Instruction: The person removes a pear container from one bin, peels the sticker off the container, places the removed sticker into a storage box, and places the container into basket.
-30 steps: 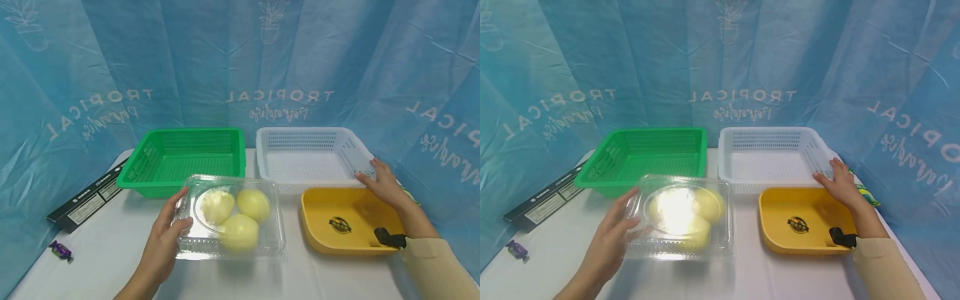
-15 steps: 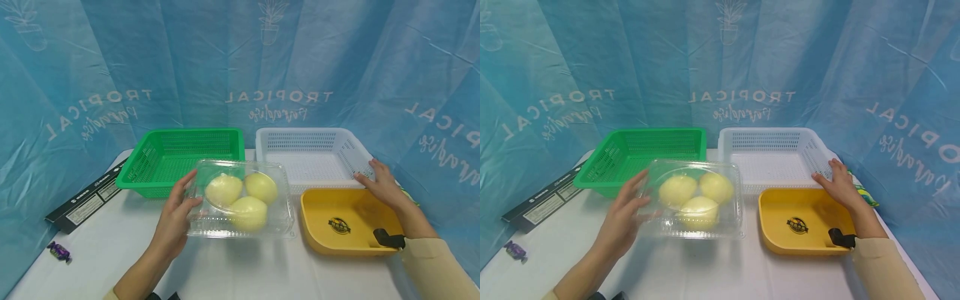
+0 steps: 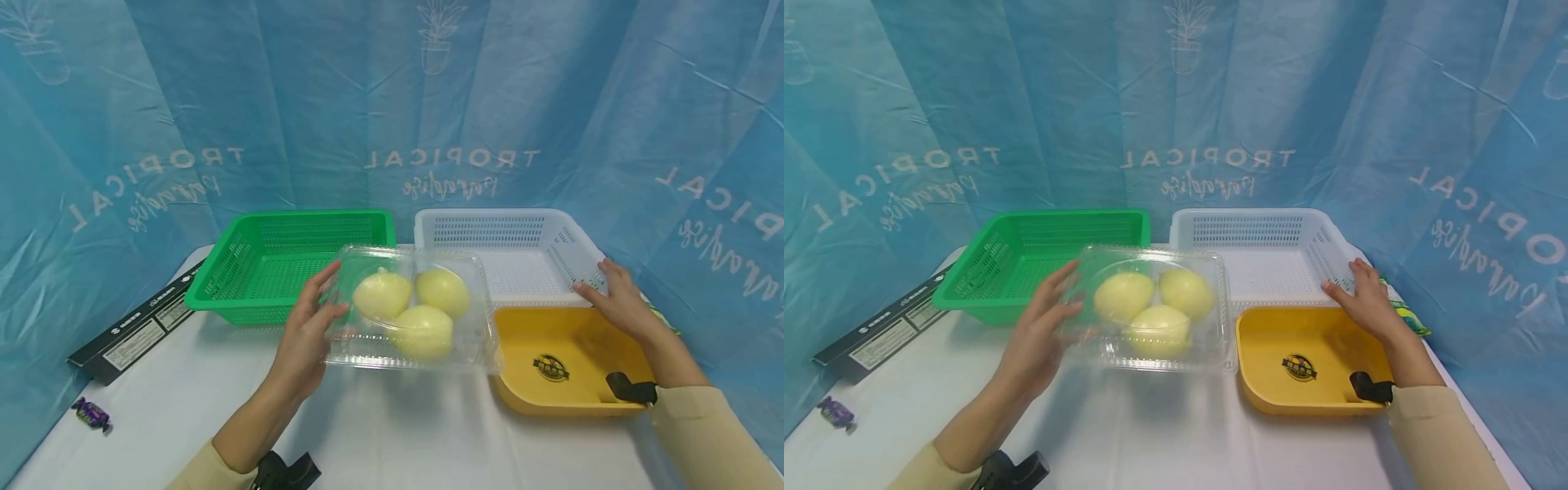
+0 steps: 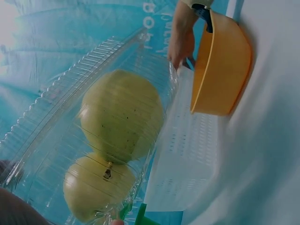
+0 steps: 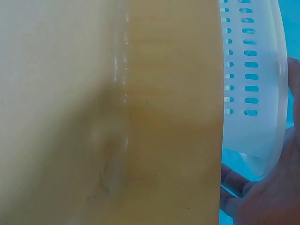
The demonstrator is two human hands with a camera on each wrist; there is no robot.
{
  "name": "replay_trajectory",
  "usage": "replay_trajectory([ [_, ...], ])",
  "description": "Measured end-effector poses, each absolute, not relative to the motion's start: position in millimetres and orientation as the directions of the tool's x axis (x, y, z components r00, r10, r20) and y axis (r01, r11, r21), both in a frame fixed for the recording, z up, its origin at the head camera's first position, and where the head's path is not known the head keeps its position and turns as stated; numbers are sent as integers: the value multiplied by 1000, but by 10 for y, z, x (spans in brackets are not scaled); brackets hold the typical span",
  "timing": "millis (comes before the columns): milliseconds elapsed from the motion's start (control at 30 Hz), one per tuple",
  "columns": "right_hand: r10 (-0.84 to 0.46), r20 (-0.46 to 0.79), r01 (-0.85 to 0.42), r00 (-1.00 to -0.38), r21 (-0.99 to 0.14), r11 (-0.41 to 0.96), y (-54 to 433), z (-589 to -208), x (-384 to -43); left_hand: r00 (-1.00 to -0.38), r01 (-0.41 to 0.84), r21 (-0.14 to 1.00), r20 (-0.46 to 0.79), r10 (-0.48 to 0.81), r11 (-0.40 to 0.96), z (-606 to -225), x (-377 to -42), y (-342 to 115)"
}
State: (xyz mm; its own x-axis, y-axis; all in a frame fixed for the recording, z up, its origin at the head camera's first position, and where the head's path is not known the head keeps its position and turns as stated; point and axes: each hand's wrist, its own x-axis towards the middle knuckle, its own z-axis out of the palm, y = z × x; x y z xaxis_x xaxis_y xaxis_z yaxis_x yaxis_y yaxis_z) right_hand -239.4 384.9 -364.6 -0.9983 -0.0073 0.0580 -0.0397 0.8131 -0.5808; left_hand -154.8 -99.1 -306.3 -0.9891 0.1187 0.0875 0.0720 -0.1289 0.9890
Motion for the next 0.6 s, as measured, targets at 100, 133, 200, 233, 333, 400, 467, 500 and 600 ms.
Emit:
replay_trajectory([
  [100, -4, 51, -33, -999, -588, 808, 3842, -3642, -2397, -989, 77, 987, 93, 117, -138, -3060, -1601, -955],
  [133, -3, 50, -32, -999, -589, 807, 3842, -3643, -2396, -989, 77, 987, 94, 117, -143, -3058, -1619, -939],
  [200, -2, 49, -31, -999, -591, 806, 3842, -3648, -2397, -989, 78, 986, 96, 117, -147, -3054, -1659, -904],
  [233, -2, 48, -30, -999, -593, 805, 3841, -3650, -2397, -988, 81, 985, 99, 116, -153, -3052, -1680, -886],
  [333, 0, 40, -24, -999, -591, 806, 3843, -3658, -2399, -988, 84, 983, 103, 112, -163, -3044, -1742, -830],
  [400, -2, 35, -22, -999, -590, 807, 3846, -3662, -2401, -989, 83, 982, 102, 108, -168, -3036, -1777, -794],
  [467, -1, 31, -19, -1000, -586, 810, 3845, -3661, -2403, -989, 86, 981, 104, 102, -174, -3028, -1809, -754],
  [500, 1, 29, -17, -1000, -584, 812, 3843, -3660, -2405, -989, 87, 981, 105, 99, -175, -3025, -1825, -735],
  [600, 0, 28, -16, -1000, -575, 818, 3845, -3648, -2408, -990, 93, 979, 111, 89, -183, -3023, -1878, -675],
])
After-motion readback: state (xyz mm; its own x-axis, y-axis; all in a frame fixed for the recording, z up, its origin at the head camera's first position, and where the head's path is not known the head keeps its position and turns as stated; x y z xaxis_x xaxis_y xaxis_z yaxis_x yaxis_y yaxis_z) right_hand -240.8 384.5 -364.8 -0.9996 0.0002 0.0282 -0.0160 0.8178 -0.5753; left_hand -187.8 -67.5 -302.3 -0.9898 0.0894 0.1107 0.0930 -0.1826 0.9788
